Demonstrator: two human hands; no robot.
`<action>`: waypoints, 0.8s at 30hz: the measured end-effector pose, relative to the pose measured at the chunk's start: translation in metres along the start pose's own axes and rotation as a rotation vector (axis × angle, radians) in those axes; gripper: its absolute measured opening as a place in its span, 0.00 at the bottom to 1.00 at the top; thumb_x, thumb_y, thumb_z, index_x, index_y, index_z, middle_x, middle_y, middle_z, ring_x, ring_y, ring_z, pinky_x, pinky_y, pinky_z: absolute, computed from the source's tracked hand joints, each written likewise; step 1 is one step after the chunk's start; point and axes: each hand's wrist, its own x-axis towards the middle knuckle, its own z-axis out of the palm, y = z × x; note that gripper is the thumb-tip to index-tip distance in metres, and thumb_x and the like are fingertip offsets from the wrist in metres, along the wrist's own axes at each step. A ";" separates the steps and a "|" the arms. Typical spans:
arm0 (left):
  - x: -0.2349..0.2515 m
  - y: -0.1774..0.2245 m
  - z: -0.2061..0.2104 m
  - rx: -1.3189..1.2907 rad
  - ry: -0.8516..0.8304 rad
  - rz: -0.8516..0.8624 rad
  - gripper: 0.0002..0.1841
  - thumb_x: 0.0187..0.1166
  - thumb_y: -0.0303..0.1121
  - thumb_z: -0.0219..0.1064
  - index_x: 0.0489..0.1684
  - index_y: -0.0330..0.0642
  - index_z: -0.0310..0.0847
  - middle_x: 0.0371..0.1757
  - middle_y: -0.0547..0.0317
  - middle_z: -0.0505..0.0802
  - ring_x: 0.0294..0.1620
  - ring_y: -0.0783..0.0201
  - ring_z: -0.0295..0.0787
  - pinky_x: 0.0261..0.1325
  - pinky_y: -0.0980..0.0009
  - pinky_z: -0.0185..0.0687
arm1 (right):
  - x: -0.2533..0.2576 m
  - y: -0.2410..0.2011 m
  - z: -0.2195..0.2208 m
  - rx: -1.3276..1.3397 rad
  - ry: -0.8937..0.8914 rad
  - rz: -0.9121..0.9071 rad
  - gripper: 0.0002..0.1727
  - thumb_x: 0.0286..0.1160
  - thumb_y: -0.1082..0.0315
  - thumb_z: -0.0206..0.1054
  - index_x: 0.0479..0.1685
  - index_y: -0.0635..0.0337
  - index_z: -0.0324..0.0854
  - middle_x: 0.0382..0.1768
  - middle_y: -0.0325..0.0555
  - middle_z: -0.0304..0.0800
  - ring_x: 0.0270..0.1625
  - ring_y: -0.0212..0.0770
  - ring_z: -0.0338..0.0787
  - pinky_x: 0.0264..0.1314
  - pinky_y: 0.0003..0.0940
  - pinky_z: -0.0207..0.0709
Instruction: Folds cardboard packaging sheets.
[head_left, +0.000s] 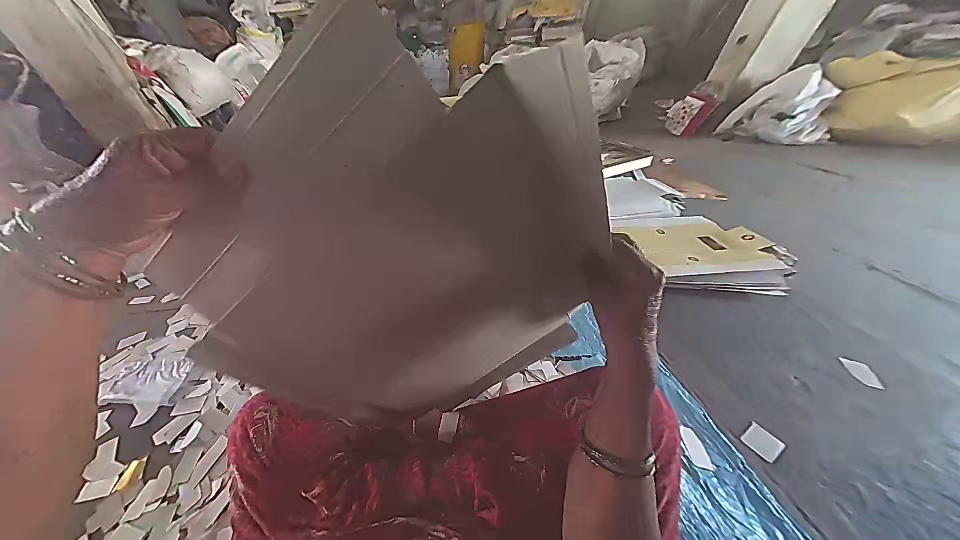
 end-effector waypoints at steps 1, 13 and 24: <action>0.006 -0.008 -0.010 0.105 -0.013 0.022 0.06 0.84 0.37 0.64 0.50 0.50 0.84 0.36 0.77 0.88 0.35 0.86 0.82 0.40 0.84 0.81 | 0.000 0.004 -0.006 0.065 -0.036 -0.007 0.12 0.80 0.62 0.70 0.46 0.64 0.89 0.40 0.43 0.91 0.44 0.28 0.88 0.52 0.31 0.83; 0.041 -0.028 0.028 0.463 0.217 0.006 0.38 0.79 0.43 0.70 0.84 0.29 0.61 0.78 0.33 0.77 0.79 0.50 0.75 0.82 0.58 0.68 | -0.024 -0.033 0.036 0.886 -0.340 0.334 0.06 0.77 0.65 0.66 0.39 0.41 0.89 0.30 0.25 0.92 0.31 0.21 0.89 0.35 0.20 0.86; 0.005 -0.140 0.098 0.116 0.678 -0.265 0.45 0.77 0.47 0.71 0.89 0.31 0.53 0.89 0.30 0.62 0.89 0.40 0.59 0.88 0.48 0.58 | -0.016 -0.015 0.043 0.951 -0.172 0.342 0.17 0.92 0.69 0.44 0.45 0.48 0.80 0.39 0.25 0.93 0.46 0.22 0.91 0.55 0.24 0.87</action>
